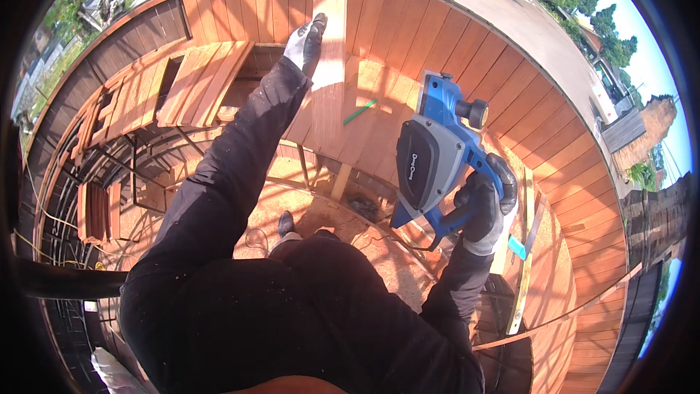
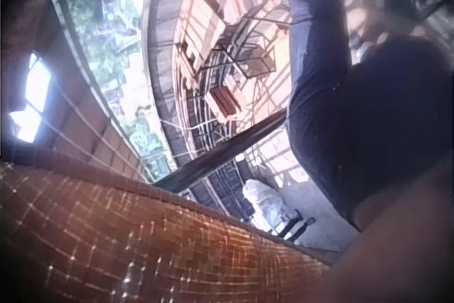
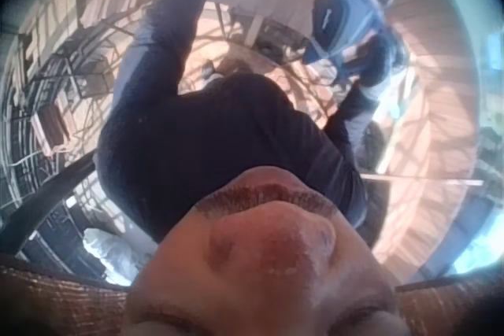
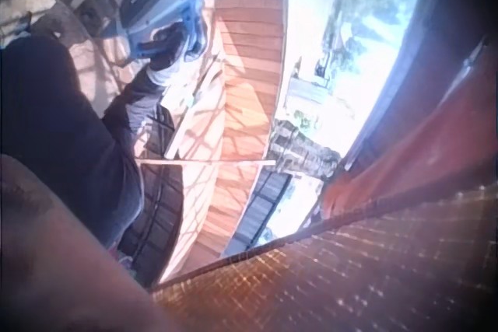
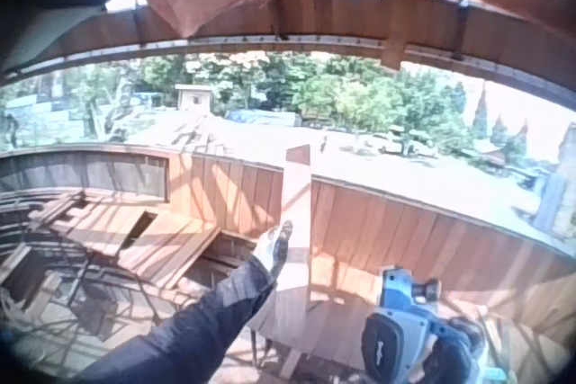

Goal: The person installs wooden planks onto a roof structure. They position each plank, use a pencil to mark it, and then use a nail gun to secure it in place. The process is repeated for multiple planks.

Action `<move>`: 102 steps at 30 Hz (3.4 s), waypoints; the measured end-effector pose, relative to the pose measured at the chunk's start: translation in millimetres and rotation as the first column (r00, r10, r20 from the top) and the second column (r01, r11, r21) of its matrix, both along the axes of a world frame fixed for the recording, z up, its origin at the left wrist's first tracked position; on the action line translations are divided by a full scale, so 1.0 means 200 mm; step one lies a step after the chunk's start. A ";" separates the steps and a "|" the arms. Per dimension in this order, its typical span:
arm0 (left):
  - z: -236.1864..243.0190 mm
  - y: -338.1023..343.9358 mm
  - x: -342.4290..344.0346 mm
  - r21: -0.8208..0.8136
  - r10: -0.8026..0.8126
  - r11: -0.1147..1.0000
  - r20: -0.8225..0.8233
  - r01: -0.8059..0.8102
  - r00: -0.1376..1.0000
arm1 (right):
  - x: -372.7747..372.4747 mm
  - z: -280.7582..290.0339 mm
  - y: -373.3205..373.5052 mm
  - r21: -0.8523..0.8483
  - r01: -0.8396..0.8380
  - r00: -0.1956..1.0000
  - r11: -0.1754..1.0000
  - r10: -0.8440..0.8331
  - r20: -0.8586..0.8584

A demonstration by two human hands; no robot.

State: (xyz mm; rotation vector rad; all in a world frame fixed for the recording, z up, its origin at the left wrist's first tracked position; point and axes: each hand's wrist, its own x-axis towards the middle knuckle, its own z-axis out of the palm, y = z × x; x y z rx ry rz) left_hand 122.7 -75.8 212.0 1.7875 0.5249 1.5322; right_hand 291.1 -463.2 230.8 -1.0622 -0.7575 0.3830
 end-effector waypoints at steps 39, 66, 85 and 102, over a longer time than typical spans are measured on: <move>-0.05 -0.72 -0.05 -0.406 -0.704 0.689 -0.174 0.601 0.689 | 0.23 0.32 0.40 0.396 -0.002 0.998 0.918 0.027 -0.057; -0.91 -0.50 -1.11 -0.648 0.090 0.714 -0.290 -0.265 0.953 | 0.77 -0.27 -0.04 -0.678 0.390 0.920 0.623 -0.289 0.264; -0.95 0.15 -0.97 -0.741 0.184 0.643 -0.098 -0.195 0.978 | 1.15 -0.72 0.11 -0.638 0.505 0.856 0.582 -0.245 0.455; -1.56 1.12 -0.50 -0.571 -0.230 0.807 -0.542 -0.153 0.808 | 0.31 -0.42 0.64 -0.077 0.994 0.073 -0.072 -0.059 0.996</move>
